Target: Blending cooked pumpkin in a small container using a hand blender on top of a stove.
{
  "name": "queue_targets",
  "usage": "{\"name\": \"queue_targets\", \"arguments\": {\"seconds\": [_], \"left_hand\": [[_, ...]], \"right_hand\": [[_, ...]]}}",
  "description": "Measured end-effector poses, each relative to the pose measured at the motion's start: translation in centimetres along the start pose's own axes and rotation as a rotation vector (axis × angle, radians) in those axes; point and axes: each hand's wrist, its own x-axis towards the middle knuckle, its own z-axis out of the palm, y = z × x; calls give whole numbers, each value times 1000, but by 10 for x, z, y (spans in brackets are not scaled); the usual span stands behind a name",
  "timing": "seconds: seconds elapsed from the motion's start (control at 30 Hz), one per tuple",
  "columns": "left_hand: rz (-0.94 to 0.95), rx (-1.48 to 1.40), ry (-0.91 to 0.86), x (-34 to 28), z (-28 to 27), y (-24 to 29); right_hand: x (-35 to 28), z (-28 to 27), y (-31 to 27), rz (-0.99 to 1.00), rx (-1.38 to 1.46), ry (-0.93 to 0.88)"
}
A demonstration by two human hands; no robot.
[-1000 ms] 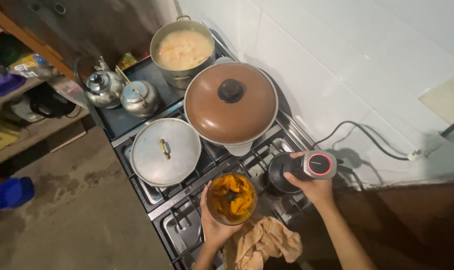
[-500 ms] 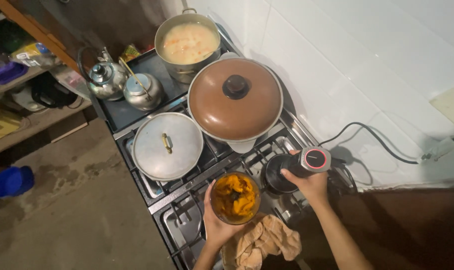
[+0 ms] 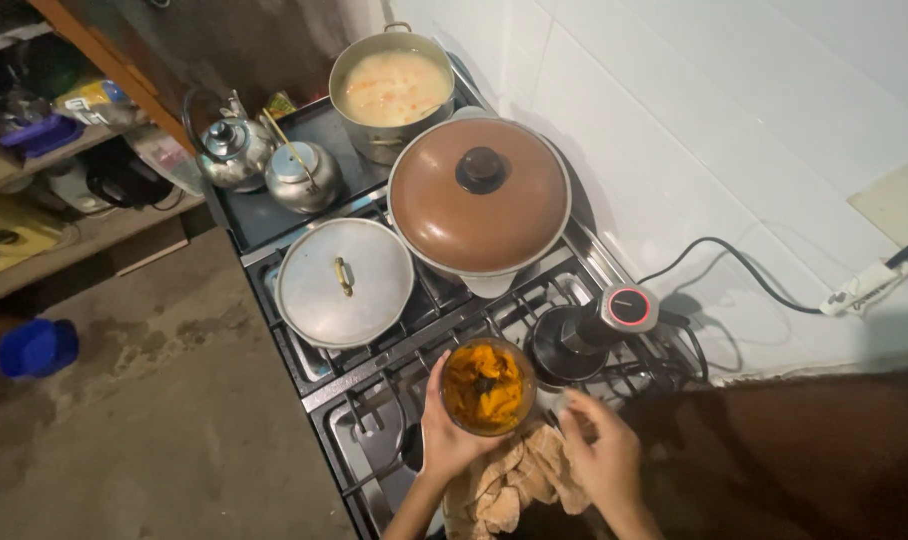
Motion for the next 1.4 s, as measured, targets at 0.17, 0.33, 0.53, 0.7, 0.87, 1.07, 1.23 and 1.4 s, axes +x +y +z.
{"name": "queue_targets", "arguments": {"seconds": [0.17,0.33,0.53,0.7,0.87,1.07,1.23,1.4], "left_hand": [[21,75,34,-2,9,-7],[99,-41,67,-1,8,-18],[62,74,81,-2,10,-16],[91,113,91,0,9,-16],[33,114,69,-1,10,-31],[117,1,8,-4,2,-47],[-91,-375,-39,-12,16,-77],[-137,-641,-65,-17,11,-30]], "right_hand": [[5,10,-40,-185,-17,-88],[13,19,-47,-394,-54,-130],[32,31,-83,-538,-184,-242],[47,42,-66,-534,-177,-302],[59,26,-51,-433,-141,-261],[54,35,20,25,39,-213],[31,59,14,475,267,-527],[9,49,-11,269,507,-460]]}}
